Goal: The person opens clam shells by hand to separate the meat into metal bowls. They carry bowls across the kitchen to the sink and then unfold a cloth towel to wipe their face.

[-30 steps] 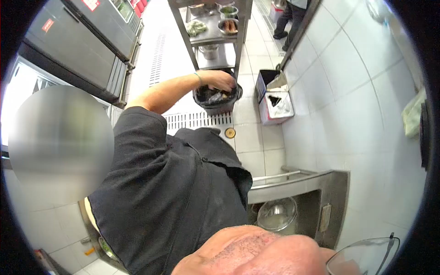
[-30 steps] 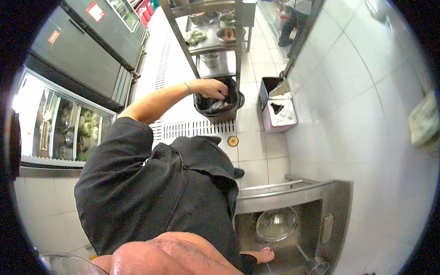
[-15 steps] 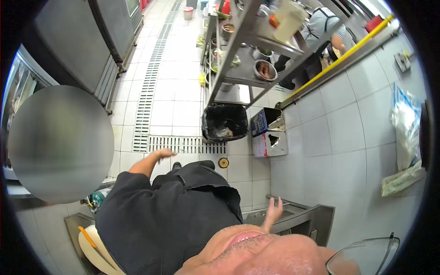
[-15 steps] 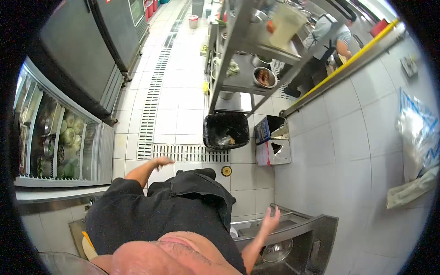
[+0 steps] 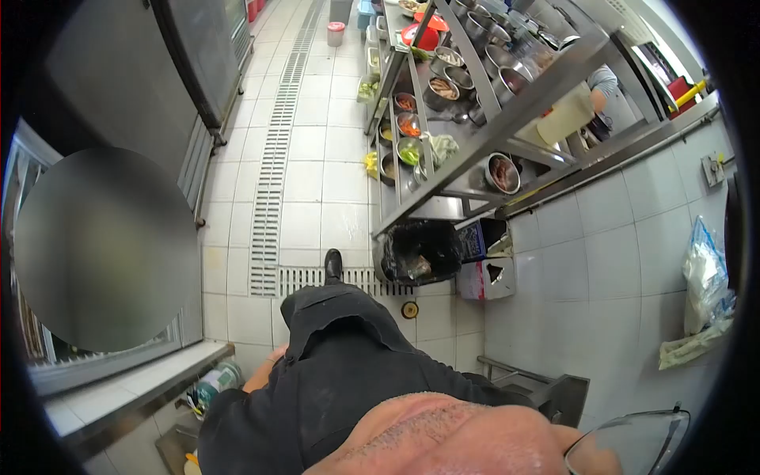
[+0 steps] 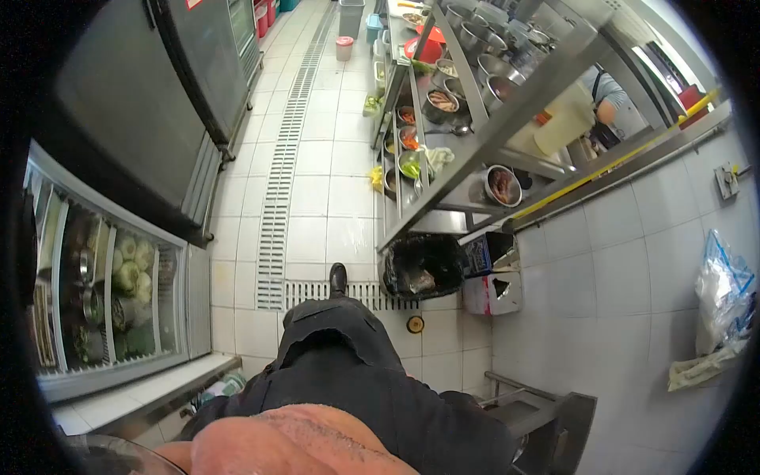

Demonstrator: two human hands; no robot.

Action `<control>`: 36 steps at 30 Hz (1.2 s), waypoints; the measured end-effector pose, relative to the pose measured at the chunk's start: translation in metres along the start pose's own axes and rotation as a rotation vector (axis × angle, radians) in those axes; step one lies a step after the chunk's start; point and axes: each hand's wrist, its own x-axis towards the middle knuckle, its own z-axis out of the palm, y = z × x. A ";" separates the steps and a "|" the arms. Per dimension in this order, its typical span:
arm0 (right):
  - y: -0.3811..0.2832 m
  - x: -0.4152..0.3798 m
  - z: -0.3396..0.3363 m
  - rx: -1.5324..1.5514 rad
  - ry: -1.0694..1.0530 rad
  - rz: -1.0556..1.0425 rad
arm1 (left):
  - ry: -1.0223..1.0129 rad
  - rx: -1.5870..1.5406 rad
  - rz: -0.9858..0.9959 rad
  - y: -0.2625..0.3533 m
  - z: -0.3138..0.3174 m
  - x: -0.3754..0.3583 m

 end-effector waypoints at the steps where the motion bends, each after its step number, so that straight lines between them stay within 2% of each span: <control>1: -0.012 0.001 -0.006 -0.004 -0.015 0.019 | 0.011 -0.016 0.012 0.015 -0.008 0.002; 8: -0.123 0.039 -0.053 0.008 -0.099 0.106 | 0.112 -0.171 0.116 0.158 -0.065 0.019; 17: -0.315 0.084 -0.113 -0.006 -0.183 0.038 | 0.161 -0.297 0.221 0.345 -0.121 0.041; 21: -0.396 0.101 -0.124 0.009 -0.215 0.011 | 0.116 -0.199 0.205 0.427 -0.150 0.061; 26: -0.497 0.131 -0.118 0.050 -0.254 -0.026 | 0.168 0.192 0.127 0.551 -0.196 0.090; 29: -0.568 0.142 -0.112 0.122 -0.240 -0.056 | 0.319 0.194 0.278 0.632 -0.244 0.140; 31: -0.627 0.152 -0.115 0.267 -0.152 -0.105 | 0.381 0.237 0.406 0.705 -0.274 0.166; 33: -0.698 0.167 -0.133 0.479 0.011 -0.216 | 0.468 0.633 0.854 0.781 -0.311 0.208; 34: -0.738 0.175 -0.144 0.573 0.096 -0.293 | 0.447 0.555 0.877 0.847 -0.283 0.155; 35: -0.788 0.177 -0.154 0.536 0.169 -0.334 | 0.233 0.411 0.786 0.912 -0.244 0.083; 36: -0.846 0.171 -0.166 0.404 0.268 -0.430 | 0.141 0.462 0.913 0.955 -0.226 0.082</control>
